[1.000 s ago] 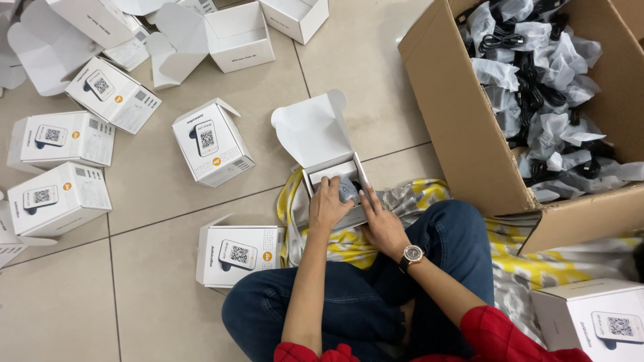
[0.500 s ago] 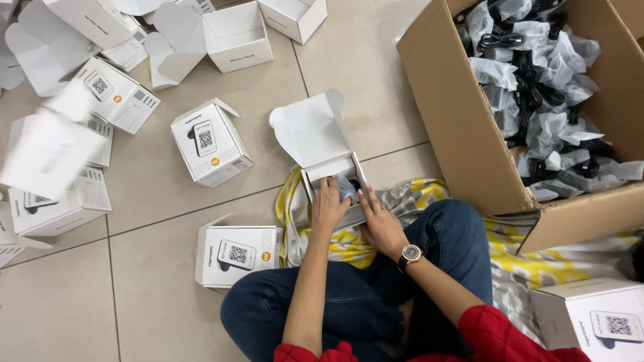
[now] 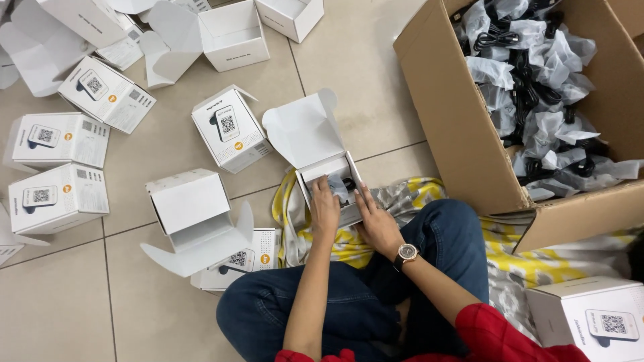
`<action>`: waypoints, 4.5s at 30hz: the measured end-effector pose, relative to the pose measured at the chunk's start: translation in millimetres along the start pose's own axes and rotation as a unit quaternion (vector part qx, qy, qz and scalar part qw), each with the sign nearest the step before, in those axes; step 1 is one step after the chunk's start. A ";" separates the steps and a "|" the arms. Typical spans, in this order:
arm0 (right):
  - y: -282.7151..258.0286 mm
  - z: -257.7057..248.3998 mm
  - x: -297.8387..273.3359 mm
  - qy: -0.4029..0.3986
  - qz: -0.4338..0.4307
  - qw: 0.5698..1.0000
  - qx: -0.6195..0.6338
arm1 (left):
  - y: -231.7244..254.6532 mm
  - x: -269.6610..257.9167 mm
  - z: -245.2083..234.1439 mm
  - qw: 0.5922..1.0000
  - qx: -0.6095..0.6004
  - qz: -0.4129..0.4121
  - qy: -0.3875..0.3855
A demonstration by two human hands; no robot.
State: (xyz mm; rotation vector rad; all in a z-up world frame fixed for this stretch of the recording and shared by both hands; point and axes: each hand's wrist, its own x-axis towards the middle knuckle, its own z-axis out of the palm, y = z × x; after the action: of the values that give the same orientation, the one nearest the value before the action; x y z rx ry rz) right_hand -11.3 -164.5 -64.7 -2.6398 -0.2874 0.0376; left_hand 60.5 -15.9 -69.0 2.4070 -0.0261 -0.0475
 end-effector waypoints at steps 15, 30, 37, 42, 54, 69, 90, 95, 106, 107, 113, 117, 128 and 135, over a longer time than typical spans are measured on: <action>0.0 -0.4 -4.4 -0.033 0.008 0.999 -0.014 | 12.1 4.9 2.5 0.996 0.023 -0.081 0.001; 9.3 17.5 -6.2 -0.002 -0.024 0.997 -0.077 | -18.9 -23.6 -6.1 0.973 0.118 0.161 -0.116; 9.2 15.8 -6.1 0.017 -0.029 0.997 -0.063 | -9.2 21.8 -23.2 0.975 0.075 0.123 -0.172; 3.7 8.3 -7.3 0.031 -0.045 0.997 -0.049 | -29.3 59.2 -10.6 0.975 0.091 0.050 -0.196; -0.6 -1.7 -6.2 0.028 -0.068 0.997 -0.027 | -35.9 46.8 -11.5 0.972 0.160 0.164 -0.044; 2.7 3.9 -7.4 -0.010 -0.041 0.999 -0.013 | 1.6 -14.4 -23.0 0.931 0.247 0.262 -0.050; 10.1 17.6 -4.3 0.004 -0.041 0.999 -0.006 | -79.4 119.0 11.9 0.994 -0.060 -0.043 0.077; 14.0 24.1 -3.0 -0.011 -0.031 0.999 -0.016 | -73.5 91.2 8.3 0.991 -0.085 0.038 0.092; 1.6 11.6 0.1 0.093 -0.095 0.977 -0.168 | -58.8 -9.6 1.6 0.986 -0.026 0.104 0.129; 0.8 7.5 -2.5 0.122 -0.085 0.982 -0.118 | -58.2 -14.2 2.1 0.993 -0.046 0.072 0.081; 24.1 9.9 -8.0 0.129 0.134 0.977 0.101 | 2.8 -39.1 -47.1 0.987 -0.087 0.089 0.103; 38.2 23.5 4.7 0.264 0.043 0.957 0.116 | 10.3 -47.2 -53.9 0.980 -0.067 0.124 0.142; 27.5 30.5 44.6 0.197 0.201 0.935 0.215 | 10.7 -48.1 -54.4 0.982 -0.095 0.122 0.111; 30.0 29.0 38.3 0.164 0.188 0.950 0.188 | 16.8 -48.8 -58.3 0.987 -0.095 0.100 0.084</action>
State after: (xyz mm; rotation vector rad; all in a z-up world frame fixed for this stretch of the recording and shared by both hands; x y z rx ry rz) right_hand 29.7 -168.9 -103.4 -2.2343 0.3090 -0.2017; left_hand 14.1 12.3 -13.2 2.1982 -0.1781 0.2353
